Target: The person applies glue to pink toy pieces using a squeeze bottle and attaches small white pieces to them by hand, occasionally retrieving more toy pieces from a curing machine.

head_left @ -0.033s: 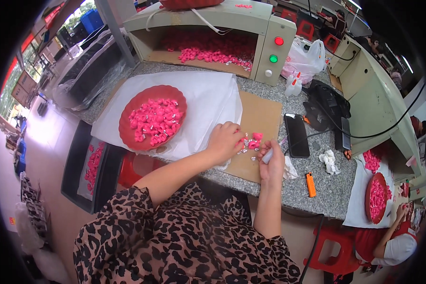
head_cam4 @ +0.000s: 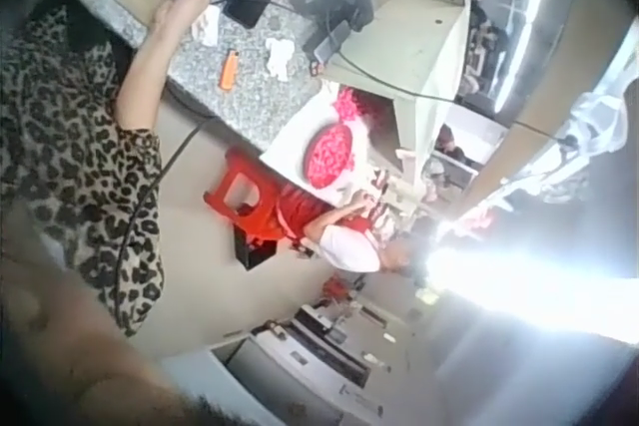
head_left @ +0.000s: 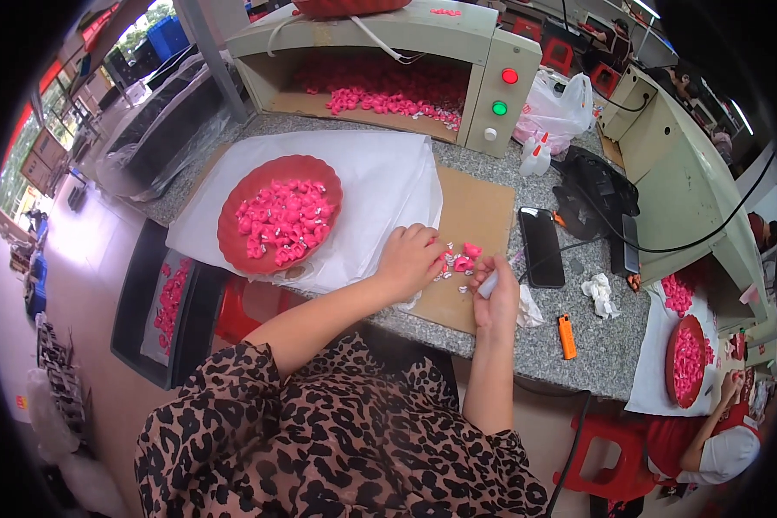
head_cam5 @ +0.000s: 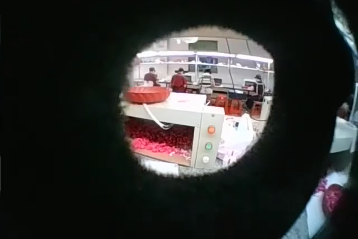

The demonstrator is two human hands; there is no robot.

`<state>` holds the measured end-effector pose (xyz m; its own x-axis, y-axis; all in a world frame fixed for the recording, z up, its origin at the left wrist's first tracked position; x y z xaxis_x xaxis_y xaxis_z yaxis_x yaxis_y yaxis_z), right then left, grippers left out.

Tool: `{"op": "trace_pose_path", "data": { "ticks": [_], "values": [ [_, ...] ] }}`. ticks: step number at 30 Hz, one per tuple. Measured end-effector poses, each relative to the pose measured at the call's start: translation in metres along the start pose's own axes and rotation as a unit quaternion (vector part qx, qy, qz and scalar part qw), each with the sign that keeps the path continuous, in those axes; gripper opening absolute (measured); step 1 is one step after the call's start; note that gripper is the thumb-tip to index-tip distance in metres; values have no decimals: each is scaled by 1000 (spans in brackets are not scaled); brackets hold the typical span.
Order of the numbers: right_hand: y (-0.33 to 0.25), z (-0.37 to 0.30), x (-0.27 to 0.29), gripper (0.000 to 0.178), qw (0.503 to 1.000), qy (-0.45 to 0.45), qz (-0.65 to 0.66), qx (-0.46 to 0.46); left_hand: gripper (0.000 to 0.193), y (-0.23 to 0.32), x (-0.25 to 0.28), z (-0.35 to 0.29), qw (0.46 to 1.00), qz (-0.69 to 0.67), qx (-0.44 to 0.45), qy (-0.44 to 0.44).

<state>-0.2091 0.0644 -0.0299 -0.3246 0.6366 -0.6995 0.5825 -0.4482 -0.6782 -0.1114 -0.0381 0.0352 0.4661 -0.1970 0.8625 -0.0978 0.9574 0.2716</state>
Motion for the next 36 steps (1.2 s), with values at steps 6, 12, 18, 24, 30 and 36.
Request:
{"op": "trace_pose_path", "data": {
  "ticks": [6, 12, 18, 24, 30, 36],
  "values": [
    [0, 2, -4, 19, 1000, -13, -22, 3, 27, 0, 14, -10, 997, 9, -18, 69],
    [-3, 1, -5, 20, 999, -7, -46, 20, 25, -7, 17, -16, 994, -73, -24, 72],
    [-10, -9, -15, 19, 997, 1, -76, 24, 20, -30, 26, -23, 953, -266, 8, 143],
    [-15, -27, -26, 24, 998, 27, -52, 10, 21, -39, 35, -39, 925, -340, 94, 140],
    [-14, -50, -19, 15, 985, -3, -168, 36, 24, -22, 33, -53, 958, -258, 58, 108],
    [-14, -69, -17, 14, 986, -55, -155, 24, 30, -6, 72, -55, 980, -110, -82, 142]
  ]
}}
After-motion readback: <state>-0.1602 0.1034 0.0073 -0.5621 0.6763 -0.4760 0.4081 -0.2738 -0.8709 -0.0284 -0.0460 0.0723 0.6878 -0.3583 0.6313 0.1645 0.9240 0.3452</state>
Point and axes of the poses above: each hand's wrist, its own z-axis towards the middle knuckle, its own x-axis out of the back of the hand, y = z × x, the point moved 7 cm from there along z, towards the middle knuckle, and after that the axes turned 6 degrees about -y, right-handed, at the moved point
